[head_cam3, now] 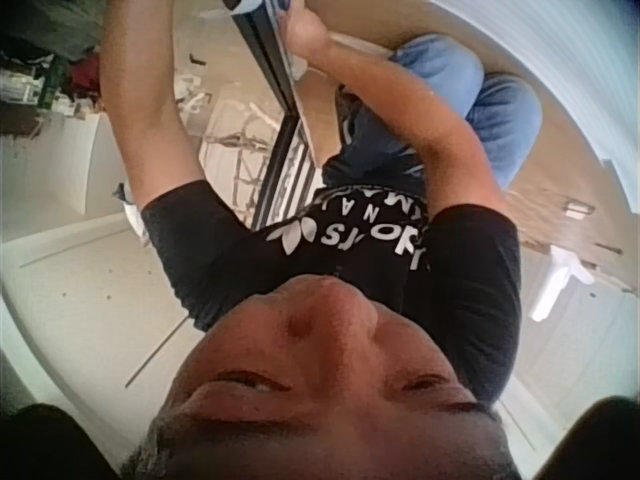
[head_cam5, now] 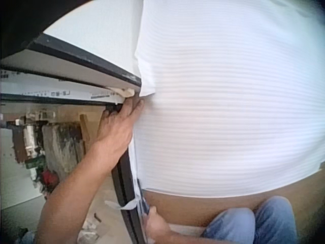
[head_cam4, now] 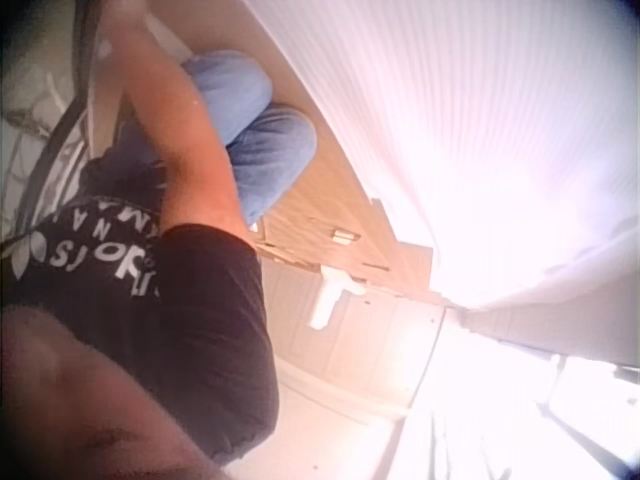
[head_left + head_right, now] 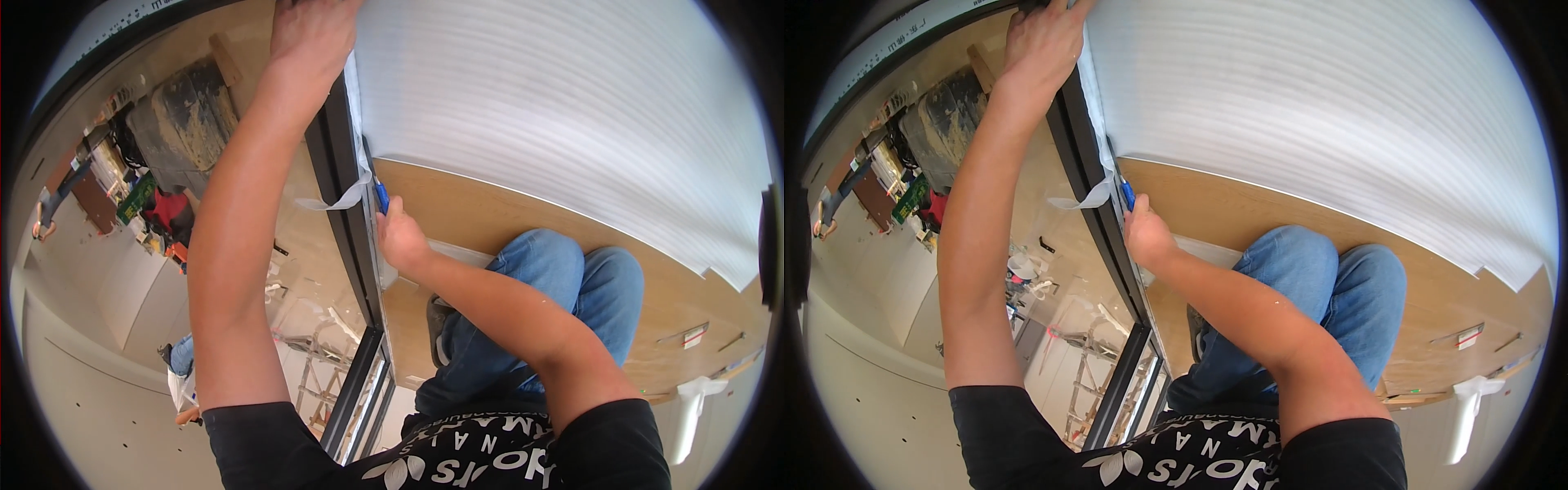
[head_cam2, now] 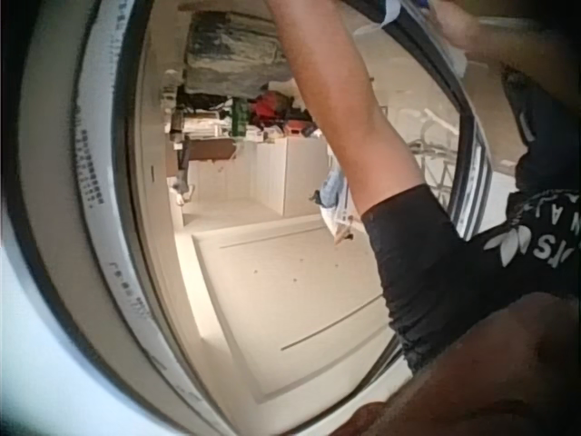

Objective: The person installs laminate floor planks by aligning them with existing boards, using a hammer for fit, cutting protective foam underlayment with a utility knife, and measuring planks with a square and pencil before cutting and placing them.

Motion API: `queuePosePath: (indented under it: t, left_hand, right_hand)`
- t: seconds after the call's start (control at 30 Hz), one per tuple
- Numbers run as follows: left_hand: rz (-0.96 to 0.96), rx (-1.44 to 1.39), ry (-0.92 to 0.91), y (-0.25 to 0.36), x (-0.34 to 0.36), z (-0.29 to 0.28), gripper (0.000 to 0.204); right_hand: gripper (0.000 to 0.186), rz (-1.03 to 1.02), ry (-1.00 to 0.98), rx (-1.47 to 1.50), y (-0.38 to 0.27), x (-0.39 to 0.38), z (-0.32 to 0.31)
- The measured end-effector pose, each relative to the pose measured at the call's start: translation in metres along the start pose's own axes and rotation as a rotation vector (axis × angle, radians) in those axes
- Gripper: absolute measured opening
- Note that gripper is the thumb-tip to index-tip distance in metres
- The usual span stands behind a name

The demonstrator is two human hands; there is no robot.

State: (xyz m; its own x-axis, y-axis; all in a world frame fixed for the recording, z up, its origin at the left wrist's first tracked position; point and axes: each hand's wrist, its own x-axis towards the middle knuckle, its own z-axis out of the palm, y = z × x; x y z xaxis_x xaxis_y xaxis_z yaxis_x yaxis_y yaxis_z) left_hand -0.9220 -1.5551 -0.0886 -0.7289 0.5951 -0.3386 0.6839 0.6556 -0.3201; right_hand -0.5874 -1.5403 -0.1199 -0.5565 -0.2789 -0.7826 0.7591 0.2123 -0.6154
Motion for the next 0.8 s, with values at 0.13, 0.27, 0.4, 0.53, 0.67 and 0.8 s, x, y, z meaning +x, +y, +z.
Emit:
queuePosePath:
  t: [0.13, 0.27, 0.4, 0.53, 0.67, 0.8]
  left_hand:
    - [0.005, -0.040, 0.026, -0.003, -0.002, 0.008, 0.061]
    - [0.009, -0.028, 0.073, -0.002, -0.003, 0.009, 0.061]
    - [-0.020, -0.081, -0.047, -0.002, 0.001, 0.004, 0.062]
    - [0.025, -0.061, 0.093, -0.012, -0.007, 0.013, 0.062]
    - [-0.070, -0.064, -0.067, 0.012, -0.010, -0.016, 0.065]
    - [-0.092, 0.134, -0.116, 0.060, -0.039, -0.035, 0.077]
  right_hand:
    - [0.028, 0.077, -0.095, -0.008, -0.002, -0.001, 0.003]
    - [0.028, 0.117, -0.100, 0.030, -0.007, 0.002, -0.003]
    - [0.028, 0.088, -0.081, 0.014, -0.015, 0.006, -0.020]
    - [0.031, 0.084, -0.102, 0.000, -0.031, -0.004, -0.032]
    - [0.036, 0.062, -0.057, -0.002, -0.034, -0.010, -0.044]
    - [0.036, 0.127, -0.165, -0.043, -0.039, -0.006, -0.069]
